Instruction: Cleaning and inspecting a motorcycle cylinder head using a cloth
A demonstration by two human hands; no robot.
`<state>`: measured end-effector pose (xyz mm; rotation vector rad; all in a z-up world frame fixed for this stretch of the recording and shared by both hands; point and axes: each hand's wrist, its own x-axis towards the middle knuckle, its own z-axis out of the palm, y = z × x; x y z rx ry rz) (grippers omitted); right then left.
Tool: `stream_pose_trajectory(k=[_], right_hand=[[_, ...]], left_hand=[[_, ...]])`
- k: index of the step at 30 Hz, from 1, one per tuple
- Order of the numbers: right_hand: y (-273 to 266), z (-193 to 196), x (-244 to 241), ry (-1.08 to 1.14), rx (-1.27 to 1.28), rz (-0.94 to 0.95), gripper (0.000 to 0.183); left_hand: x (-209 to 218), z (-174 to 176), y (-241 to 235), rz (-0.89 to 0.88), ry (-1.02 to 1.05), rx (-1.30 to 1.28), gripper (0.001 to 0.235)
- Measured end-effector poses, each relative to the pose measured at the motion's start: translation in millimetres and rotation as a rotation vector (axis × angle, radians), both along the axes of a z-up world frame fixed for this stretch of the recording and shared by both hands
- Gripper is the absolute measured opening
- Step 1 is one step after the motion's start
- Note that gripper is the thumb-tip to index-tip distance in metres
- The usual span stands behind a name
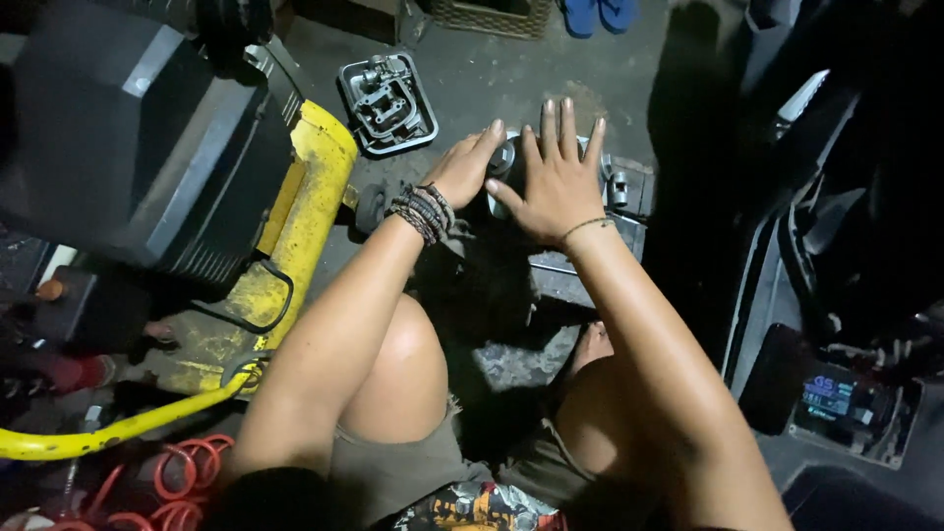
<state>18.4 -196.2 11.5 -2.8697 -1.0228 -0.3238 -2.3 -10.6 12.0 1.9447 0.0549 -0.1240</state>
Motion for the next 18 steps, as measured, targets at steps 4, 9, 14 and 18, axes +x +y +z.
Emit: stream_pose_trajectory(k=[4, 9, 14, 18], right_hand=[[-2, 43, -22, 0.176, -0.222, -0.105, 0.101], [-14, 23, 0, 0.241, -0.086, -0.128, 0.093], [-16, 30, -14, 0.165, -0.151, -0.115, 0.090], [-26, 16, 4, 0.161, -0.119, -0.145, 0.085]], left_hand=[[-13, 28, 6, -0.076, 0.082, -0.056, 0.079], [-15, 19, 6, -0.071, 0.078, -0.106, 0.075], [-15, 31, 9, -0.073, 0.105, -0.083, 0.078], [-20, 33, 4, -0.026, 0.107, -0.072, 0.077]])
